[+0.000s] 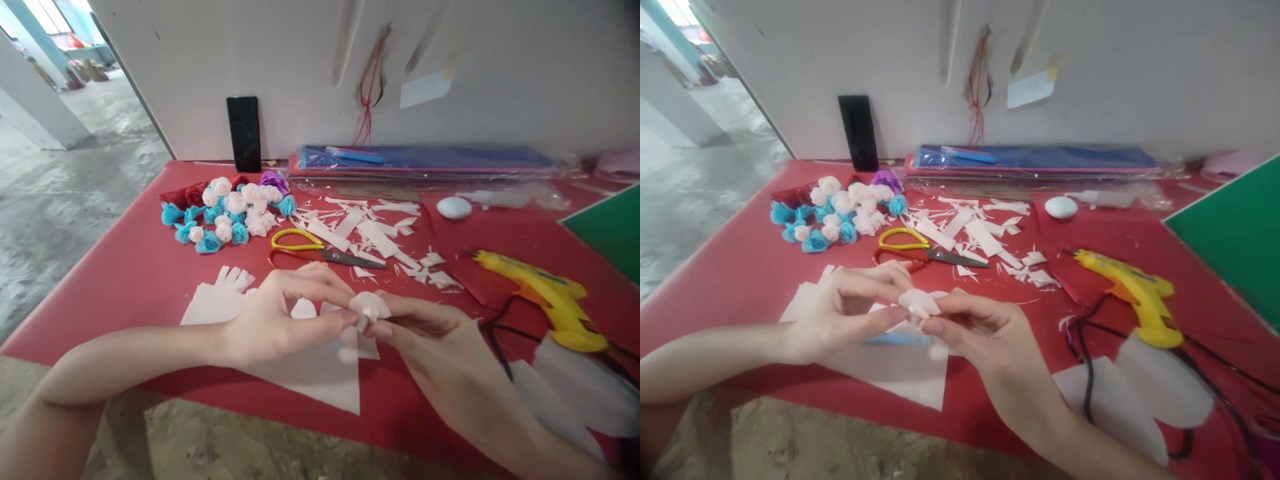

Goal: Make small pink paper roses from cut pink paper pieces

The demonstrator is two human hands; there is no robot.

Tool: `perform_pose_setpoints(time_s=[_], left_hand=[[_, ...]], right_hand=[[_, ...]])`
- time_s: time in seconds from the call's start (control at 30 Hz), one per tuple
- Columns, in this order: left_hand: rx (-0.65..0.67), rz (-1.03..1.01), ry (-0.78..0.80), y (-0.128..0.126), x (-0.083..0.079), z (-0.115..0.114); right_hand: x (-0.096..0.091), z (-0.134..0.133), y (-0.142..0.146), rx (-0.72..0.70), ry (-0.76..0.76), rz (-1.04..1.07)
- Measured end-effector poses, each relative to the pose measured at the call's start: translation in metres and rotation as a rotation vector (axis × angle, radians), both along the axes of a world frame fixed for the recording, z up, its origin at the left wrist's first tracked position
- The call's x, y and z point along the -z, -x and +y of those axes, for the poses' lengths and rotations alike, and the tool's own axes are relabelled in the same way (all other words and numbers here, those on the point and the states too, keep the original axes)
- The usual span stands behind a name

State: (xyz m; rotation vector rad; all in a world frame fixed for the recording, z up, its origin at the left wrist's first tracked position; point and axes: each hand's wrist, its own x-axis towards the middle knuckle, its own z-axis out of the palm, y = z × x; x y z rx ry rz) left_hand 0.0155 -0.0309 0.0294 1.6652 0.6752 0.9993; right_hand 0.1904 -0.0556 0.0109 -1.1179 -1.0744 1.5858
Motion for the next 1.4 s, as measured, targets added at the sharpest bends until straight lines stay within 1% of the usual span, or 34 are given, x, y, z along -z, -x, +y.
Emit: perform_pose_setpoints(time_s=[0.4,0.5,0.63,0.77,0.97,1.2,1.4], left_hand=[[0.007,-0.017,0.044,0.000,0.002,0.001],[0.036,-0.021,0.054,0.002,0.002,0.002],[0.069,-0.005,0.015,0.003,0.002,0.004],[0.043,0.045,-0.037,0.002,0.003,0.006],[0.026,-0.006,-0.073,0.000,0.005,0.006],[0.054,-0.054,-0.045,0.000,0.008,0.006],[0.077,-0.088,0.019,-0.002,0.010,0.004]], right_hand=[[0.000,0.000,0.000,-0.027,0.023,0.004],[-0.002,0.000,0.000,-0.041,0.034,0.001],[-0.002,0.002,-0.001,-0.054,0.067,0.026],[-0.002,0.003,0.001,-0.037,0.132,0.059],[-0.002,-0.001,0.004,-0.047,0.142,0.083],[-0.005,-0.004,0.004,-0.105,0.112,0.096],[-0.007,-0.005,0.006,-0.166,0.141,0.158]])
